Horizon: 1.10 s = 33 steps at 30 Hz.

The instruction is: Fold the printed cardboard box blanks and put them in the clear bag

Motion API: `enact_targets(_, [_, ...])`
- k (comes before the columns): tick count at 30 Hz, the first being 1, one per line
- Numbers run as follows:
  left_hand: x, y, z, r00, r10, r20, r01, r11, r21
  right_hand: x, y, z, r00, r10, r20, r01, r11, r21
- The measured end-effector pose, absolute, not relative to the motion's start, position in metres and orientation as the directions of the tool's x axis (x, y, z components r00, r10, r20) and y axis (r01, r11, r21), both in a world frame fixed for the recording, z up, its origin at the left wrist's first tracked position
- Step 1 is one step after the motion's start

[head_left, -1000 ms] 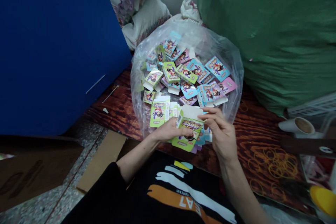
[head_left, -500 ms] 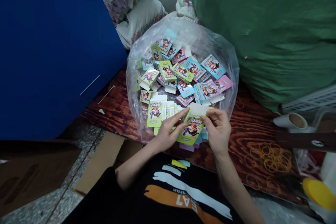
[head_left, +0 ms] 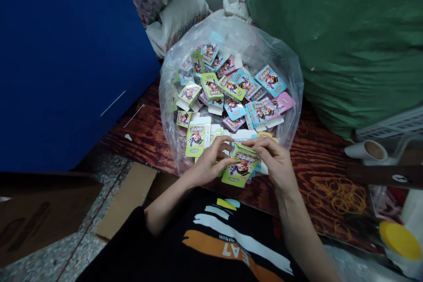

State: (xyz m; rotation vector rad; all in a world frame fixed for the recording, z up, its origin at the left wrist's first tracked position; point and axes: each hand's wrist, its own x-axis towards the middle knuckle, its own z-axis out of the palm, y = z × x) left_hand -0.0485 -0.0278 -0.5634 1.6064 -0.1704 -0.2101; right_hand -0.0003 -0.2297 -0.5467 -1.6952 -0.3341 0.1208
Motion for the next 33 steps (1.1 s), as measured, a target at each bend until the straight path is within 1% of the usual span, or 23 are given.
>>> enact_targets(2, [-0.051, -0.029, -0.563, 0.968, -0.238, -0.077, 0.077, -0.008, 0.997, 0.000, -0.228, -0.547, 0.955, 0.289, 0.064, 0.108, -0.141, -0.984])
enact_targets(4, [-0.051, -0.030, -0.564, 0.965, -0.252, -0.076, 0.079, 0.001, 0.997, 0.000, -0.227, -0.548, 0.957, 0.287, 0.039, 0.095, -0.181, -0.979])
enact_targets(6, [-0.051, -0.028, -0.565, 0.957, -0.280, -0.076, 0.076, -0.009, 0.997, -0.001, -0.226, -0.548, 0.959, 0.273, 0.071, 0.141, -0.246, -0.959])
enact_targets(8, [-0.050, -0.027, -0.564, 0.950, -0.301, -0.084, 0.077, -0.034, 0.996, -0.002, -0.225, -0.547, 0.958, 0.247, 0.143, 0.220, -0.322, -0.921])
enact_targets(10, [-0.049, -0.025, -0.563, 0.944, -0.316, -0.090, 0.082, -0.040, 0.996, -0.002, -0.225, -0.545, 0.954, 0.236, 0.183, 0.262, -0.361, -0.895])
enact_targets(13, [-0.047, -0.024, -0.561, 0.937, -0.332, -0.106, 0.112, -0.001, 0.994, 0.001, -0.225, -0.541, 0.960, 0.243, 0.140, 0.214, -0.309, -0.927])
enact_targets(17, [-0.047, -0.023, -0.563, 0.929, -0.347, -0.128, 0.150, 0.037, 0.988, 0.004, -0.227, -0.541, 0.952, 0.295, 0.085, 0.162, -0.248, -0.955])
enact_targets(20, [-0.048, -0.023, -0.567, 0.930, -0.340, -0.142, 0.172, 0.062, 0.983, 0.003, -0.232, -0.546, 0.948, 0.316, 0.043, 0.118, -0.224, -0.968])
enact_targets(23, [-0.046, -0.022, -0.568, 0.940, -0.310, -0.143, 0.178, 0.090, 0.980, -0.002, -0.238, -0.554, 0.952, 0.307, 0.005, 0.061, -0.173, -0.983])
enact_targets(25, [-0.045, -0.021, -0.569, 0.946, -0.300, -0.119, 0.142, 0.056, 0.988, -0.007, -0.242, -0.558, 0.956, 0.293, 0.013, 0.062, -0.158, -0.986])
enact_targets(27, [-0.043, -0.020, -0.568, 0.940, -0.333, -0.075, 0.075, -0.014, 0.997, -0.012, -0.245, -0.559, 0.953, 0.300, 0.043, 0.096, -0.161, -0.982])
enact_targets(30, [-0.044, -0.020, -0.566, 0.910, -0.413, -0.016, -0.012, -0.066, 0.998, -0.016, -0.250, -0.557, 0.921, 0.385, 0.049, 0.128, -0.182, -0.975])
enact_targets(32, [-0.044, -0.021, -0.565, 0.901, -0.433, -0.032, 0.004, -0.066, 0.998, -0.011, -0.251, -0.554, 0.890, 0.456, 0.001, 0.109, -0.209, -0.972])
enact_targets(33, [-0.044, -0.020, -0.565, 0.907, -0.418, -0.053, 0.031, -0.059, 0.998, -0.005, -0.250, -0.552, 0.881, 0.473, -0.028, 0.088, -0.223, -0.971])
